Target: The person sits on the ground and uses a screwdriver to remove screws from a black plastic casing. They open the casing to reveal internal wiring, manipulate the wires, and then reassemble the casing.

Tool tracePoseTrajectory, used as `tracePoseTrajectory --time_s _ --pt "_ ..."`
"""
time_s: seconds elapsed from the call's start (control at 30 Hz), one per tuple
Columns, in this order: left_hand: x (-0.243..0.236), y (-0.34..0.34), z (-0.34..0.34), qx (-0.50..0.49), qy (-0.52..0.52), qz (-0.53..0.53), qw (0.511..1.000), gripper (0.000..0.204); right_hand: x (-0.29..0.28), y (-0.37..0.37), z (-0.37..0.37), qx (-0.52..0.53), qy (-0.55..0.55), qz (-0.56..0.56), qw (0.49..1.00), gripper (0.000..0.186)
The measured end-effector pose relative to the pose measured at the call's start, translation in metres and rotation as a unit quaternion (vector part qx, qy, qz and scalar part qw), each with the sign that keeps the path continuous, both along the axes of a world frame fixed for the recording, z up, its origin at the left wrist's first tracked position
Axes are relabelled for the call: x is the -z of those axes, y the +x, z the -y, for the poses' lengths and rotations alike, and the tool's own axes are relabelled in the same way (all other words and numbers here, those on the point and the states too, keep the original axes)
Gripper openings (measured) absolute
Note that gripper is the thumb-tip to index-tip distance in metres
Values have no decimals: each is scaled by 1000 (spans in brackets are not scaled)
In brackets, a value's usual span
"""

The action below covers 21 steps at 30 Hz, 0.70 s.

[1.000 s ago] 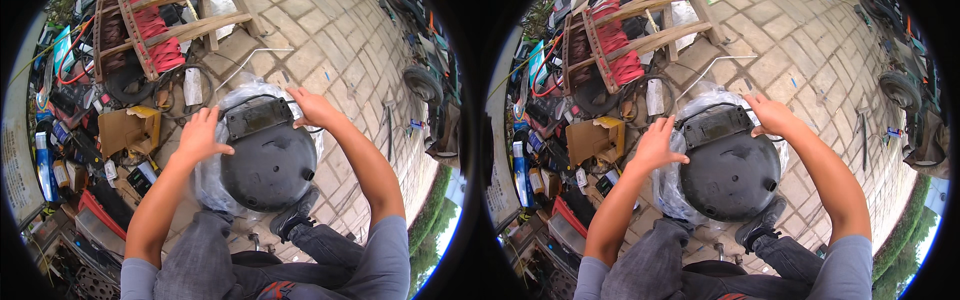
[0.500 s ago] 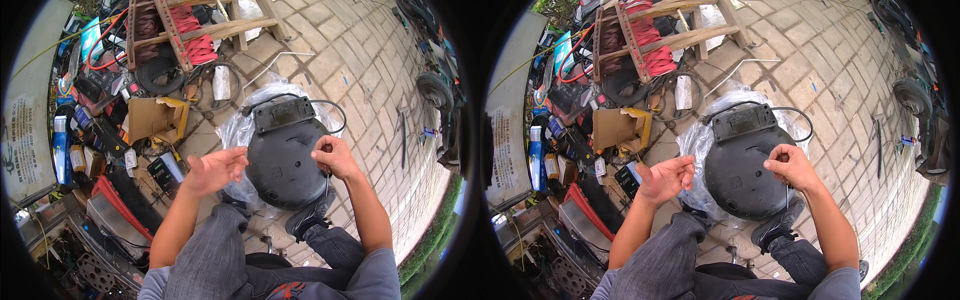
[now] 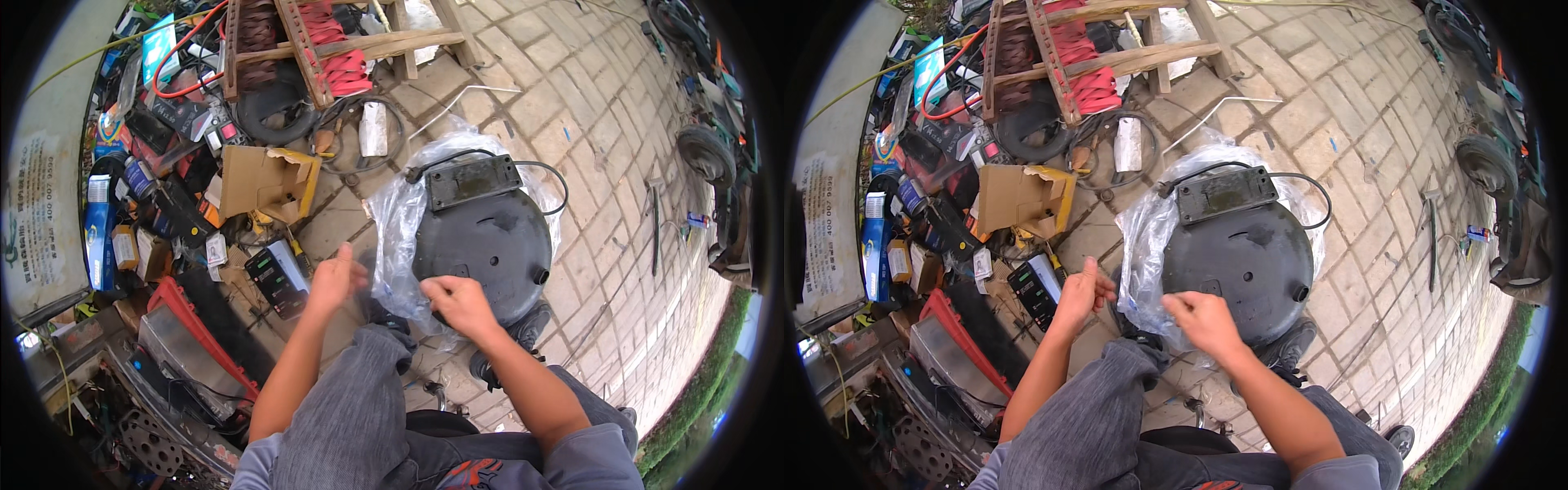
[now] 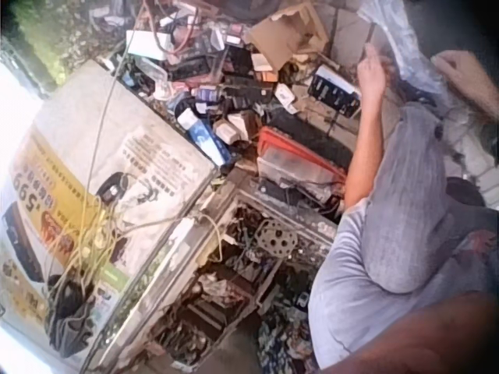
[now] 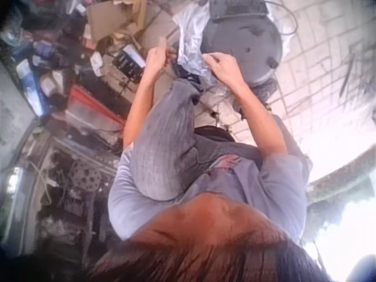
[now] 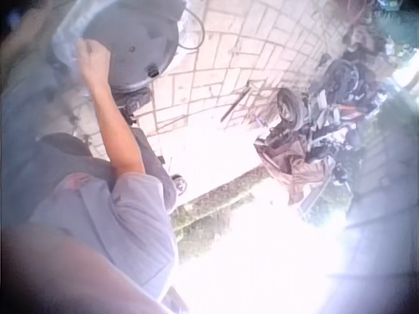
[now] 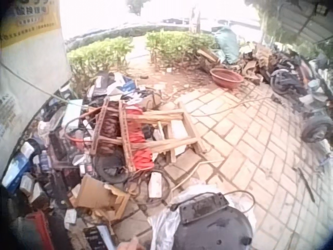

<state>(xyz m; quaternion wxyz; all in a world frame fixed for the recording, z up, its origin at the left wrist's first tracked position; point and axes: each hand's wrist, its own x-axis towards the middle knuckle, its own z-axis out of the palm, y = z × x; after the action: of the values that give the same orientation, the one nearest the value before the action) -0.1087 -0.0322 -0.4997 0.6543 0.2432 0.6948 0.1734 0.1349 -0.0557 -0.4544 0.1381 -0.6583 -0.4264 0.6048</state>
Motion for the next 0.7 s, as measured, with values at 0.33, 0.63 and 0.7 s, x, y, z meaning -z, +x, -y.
tracePoseTrajectory --time_s 0.33,0.63,0.7 --pt "20 10 3 33 153 -59 986 46 9 -45 16 -112 165 96 975 22" --pt "4 13 -46 -139 51 127 981 38 16 -34 18 -64 208 87 972 21" --pt "7 24 -56 -153 41 160 974 37 14 -28 17 -25 203 77 976 21"
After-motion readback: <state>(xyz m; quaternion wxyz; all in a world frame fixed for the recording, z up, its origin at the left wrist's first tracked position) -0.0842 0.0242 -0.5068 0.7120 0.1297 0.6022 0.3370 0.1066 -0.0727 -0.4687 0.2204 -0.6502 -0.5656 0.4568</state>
